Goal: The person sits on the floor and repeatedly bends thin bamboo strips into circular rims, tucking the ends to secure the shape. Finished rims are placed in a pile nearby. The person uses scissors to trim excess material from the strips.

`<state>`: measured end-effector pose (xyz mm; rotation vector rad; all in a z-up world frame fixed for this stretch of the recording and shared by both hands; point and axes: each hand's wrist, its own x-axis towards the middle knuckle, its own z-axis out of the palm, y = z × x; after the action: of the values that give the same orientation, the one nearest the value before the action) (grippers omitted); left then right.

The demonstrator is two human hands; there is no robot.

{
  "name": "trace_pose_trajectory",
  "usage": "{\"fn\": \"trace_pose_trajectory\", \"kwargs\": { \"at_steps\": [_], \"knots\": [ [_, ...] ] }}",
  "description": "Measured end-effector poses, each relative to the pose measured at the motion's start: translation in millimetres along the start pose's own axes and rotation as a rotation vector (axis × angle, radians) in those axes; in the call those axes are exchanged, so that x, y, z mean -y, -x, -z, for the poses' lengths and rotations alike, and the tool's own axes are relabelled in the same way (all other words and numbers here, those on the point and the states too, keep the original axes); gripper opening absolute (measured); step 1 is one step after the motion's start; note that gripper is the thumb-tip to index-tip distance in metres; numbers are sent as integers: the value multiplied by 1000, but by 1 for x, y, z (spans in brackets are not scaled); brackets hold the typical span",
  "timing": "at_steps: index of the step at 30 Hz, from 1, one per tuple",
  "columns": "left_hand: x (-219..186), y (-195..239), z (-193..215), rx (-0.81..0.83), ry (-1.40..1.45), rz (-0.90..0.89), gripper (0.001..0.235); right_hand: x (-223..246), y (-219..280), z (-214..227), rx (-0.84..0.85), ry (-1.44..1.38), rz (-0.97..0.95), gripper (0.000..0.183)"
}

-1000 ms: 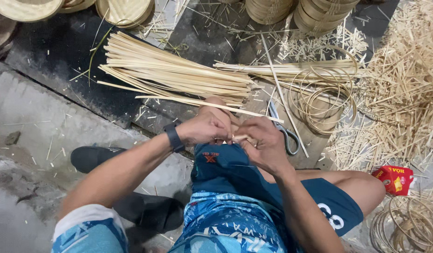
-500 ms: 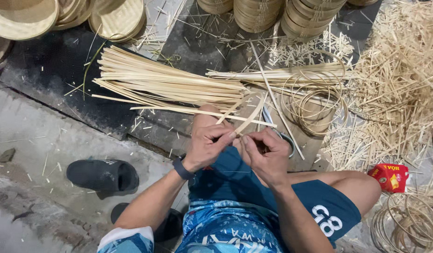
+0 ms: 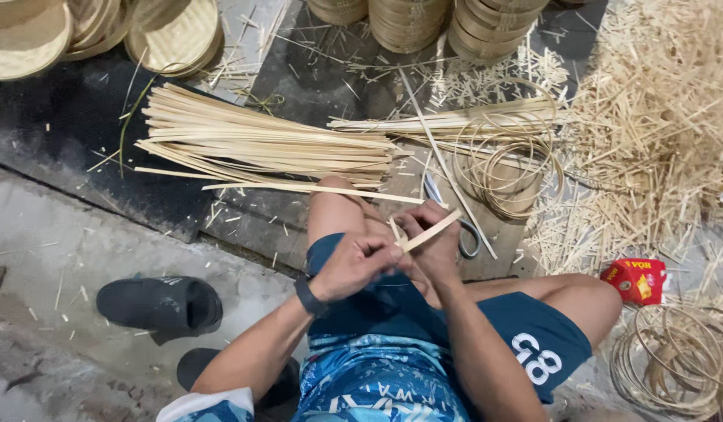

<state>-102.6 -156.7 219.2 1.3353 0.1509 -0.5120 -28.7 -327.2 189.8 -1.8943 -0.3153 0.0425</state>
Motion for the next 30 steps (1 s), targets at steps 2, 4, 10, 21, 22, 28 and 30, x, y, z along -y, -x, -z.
{"fn": "trace_pose_trajectory", "kwargs": {
  "at_steps": [2, 4, 10, 21, 22, 28, 30],
  "knots": [
    [3, -2, -8, 2, 157, -85, 23, -5, 2, -8, -48, -39, -26, 5],
    [3, -6, -9, -34, 82, -242, 22, 2, 6, -5, -44, -56, -107, 9],
    [-5, -14, 2, -208, -323, -450, 15, 68, 2, 60, 2, 401, 281, 25],
    [3, -46, 8, -67, -104, -233, 18, 76, 21, 68, 201, 33, 40, 13],
    [1, -47, 10, -20, -74, -255, 20, 65, 33, 70, 151, -113, -65, 12],
    [-1, -38, -13, 333, 137, -150, 27, -35, 25, 46, 61, -113, 148, 12],
    [0, -38, -23, 396, 150, -126, 29, -51, 15, 36, 225, -750, -161, 13]
  ]
}}
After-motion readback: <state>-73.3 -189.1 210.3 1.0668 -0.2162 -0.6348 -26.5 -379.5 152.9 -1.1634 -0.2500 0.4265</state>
